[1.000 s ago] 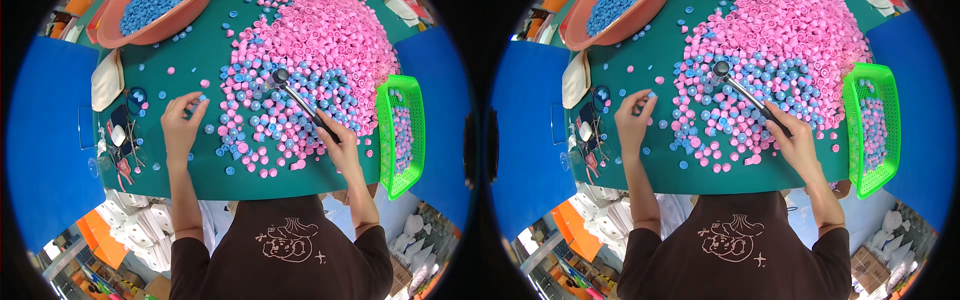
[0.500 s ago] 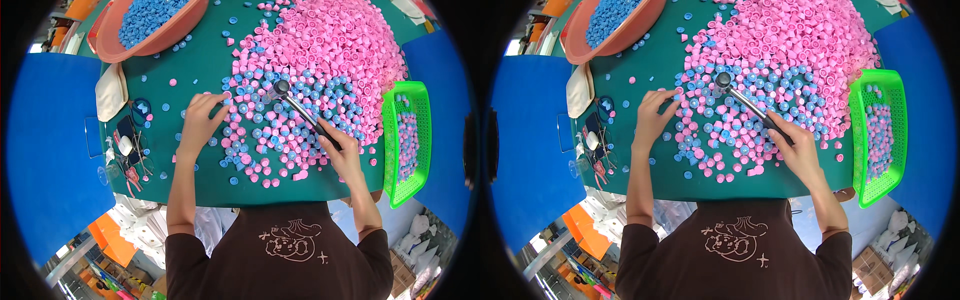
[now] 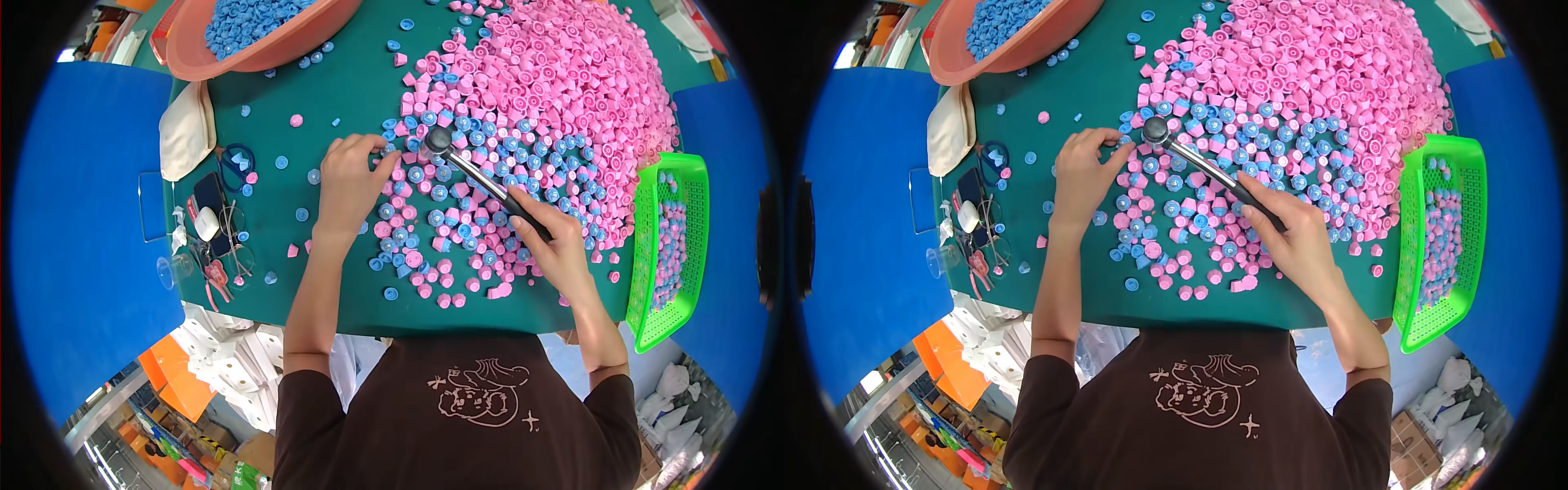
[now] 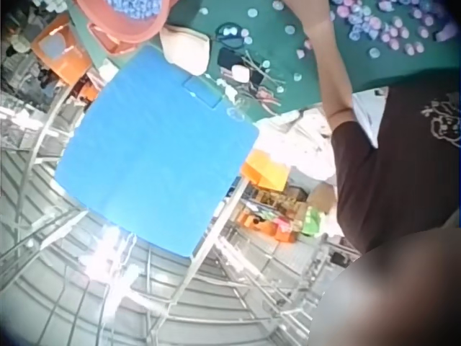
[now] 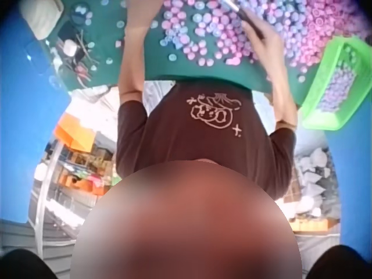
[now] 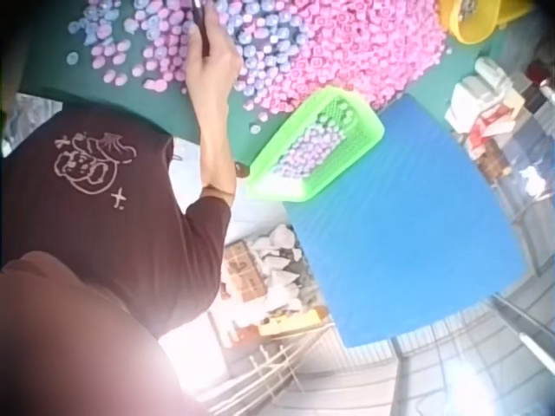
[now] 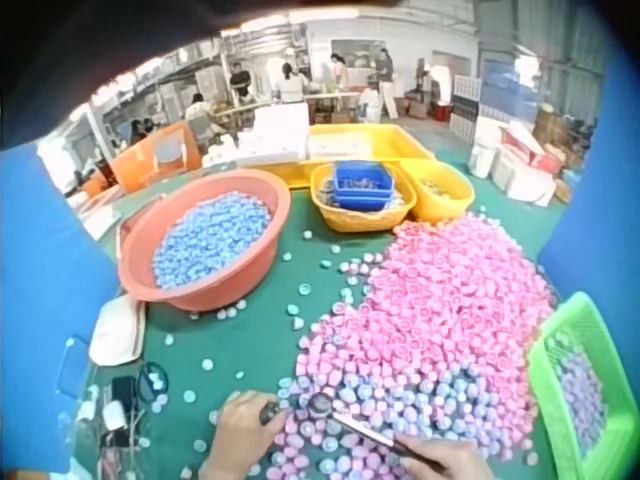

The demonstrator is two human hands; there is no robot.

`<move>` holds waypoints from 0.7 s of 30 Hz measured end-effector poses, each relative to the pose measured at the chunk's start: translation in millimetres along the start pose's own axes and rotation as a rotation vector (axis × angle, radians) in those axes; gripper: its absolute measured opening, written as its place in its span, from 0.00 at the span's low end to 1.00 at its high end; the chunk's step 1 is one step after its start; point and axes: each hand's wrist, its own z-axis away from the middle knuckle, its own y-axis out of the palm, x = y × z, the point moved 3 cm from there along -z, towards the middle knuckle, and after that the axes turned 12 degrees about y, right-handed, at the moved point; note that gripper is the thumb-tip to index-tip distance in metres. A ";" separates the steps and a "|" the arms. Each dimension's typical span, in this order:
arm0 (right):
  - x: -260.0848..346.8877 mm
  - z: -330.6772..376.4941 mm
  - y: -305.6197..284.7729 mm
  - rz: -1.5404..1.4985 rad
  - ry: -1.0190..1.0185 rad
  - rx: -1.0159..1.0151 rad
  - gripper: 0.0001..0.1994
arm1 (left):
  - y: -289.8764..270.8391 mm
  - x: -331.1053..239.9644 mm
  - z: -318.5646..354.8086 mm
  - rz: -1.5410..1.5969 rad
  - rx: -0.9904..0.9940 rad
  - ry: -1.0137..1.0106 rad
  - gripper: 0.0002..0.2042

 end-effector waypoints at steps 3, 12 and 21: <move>-0.4 -4.7 2.7 0.038 -0.025 -0.016 0.20 | 0.6 0.0 -3.8 0.045 -0.003 -0.018 0.10; 6.7 -11.7 7.2 0.105 -0.027 0.005 0.20 | -9.2 7.9 -2.3 0.201 -0.029 -0.162 0.10; 14.1 -22.3 15.7 0.181 -0.094 0.012 0.22 | -8.2 -7.1 21.0 0.249 -0.009 -0.222 0.07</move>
